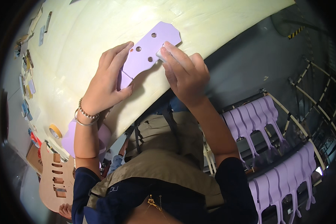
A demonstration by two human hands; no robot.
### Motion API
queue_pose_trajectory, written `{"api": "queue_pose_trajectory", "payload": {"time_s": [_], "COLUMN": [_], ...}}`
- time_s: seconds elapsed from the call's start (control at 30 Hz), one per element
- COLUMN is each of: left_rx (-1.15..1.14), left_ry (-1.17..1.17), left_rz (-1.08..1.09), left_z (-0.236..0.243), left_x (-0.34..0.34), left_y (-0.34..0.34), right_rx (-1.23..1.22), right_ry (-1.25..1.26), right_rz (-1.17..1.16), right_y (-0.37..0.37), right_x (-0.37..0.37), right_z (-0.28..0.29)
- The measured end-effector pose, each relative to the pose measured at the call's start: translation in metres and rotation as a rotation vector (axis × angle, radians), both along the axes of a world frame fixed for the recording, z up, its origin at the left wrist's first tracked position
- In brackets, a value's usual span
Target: The person sands a purple guitar neck and headstock using a sanding block, focusing on the edges and surfaces. They repeatedly flip and rotate the piece to sand different sides and areas, including the headstock and the neck joint.
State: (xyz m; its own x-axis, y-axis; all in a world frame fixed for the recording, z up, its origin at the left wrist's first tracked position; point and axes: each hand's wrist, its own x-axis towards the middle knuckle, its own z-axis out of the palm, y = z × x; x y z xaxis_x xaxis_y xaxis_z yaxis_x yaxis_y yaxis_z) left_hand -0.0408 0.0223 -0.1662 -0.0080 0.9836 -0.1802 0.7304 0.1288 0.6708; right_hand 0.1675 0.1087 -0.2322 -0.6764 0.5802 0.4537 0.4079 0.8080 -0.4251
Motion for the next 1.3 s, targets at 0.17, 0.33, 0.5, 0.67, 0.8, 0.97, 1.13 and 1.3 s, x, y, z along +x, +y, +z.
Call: {"api": "queue_pose_trajectory", "payload": {"time_s": [0.17, 0.33, 0.5, 0.67, 0.8, 0.97, 1.13, 1.3], "left_rx": [0.01, -0.021, -0.031, 0.001, -0.016, -0.02, -0.03, -0.01], "left_ry": [-0.024, -0.024, -0.036, -0.034, -0.02, -0.036, -0.025, -0.025], "left_rz": [0.006, 0.017, 0.019, 0.005, 0.005, -0.004, -0.004, -0.017], "left_z": [-0.002, 0.001, 0.001, 0.001, 0.003, 0.002, 0.004, -0.001], "left_x": [0.001, 0.004, 0.004, 0.007, 0.009, 0.01, 0.013, 0.011], "left_y": [0.001, 0.003, 0.001, 0.006, 0.004, 0.006, 0.007, 0.005], "right_rx": [-0.098, -0.082, -0.033, -0.197, 0.044, -0.261, -0.088, -0.148], "right_ry": [-0.027, 0.021, 0.06, 0.175, -0.001, 0.04, 0.051, 0.03], "right_rz": [0.005, -0.111, 0.012, -0.051, -0.15, -0.105, -0.236, -0.156], "right_y": [-0.022, -0.003, 0.005, -0.03, 0.014, -0.036, 0.012, -0.013], "right_x": [-0.005, -0.008, -0.004, -0.015, 0.002, -0.005, -0.002, 0.001], "right_z": [0.016, 0.014, 0.003, 0.015, -0.005, 0.031, -0.001, 0.009]}}
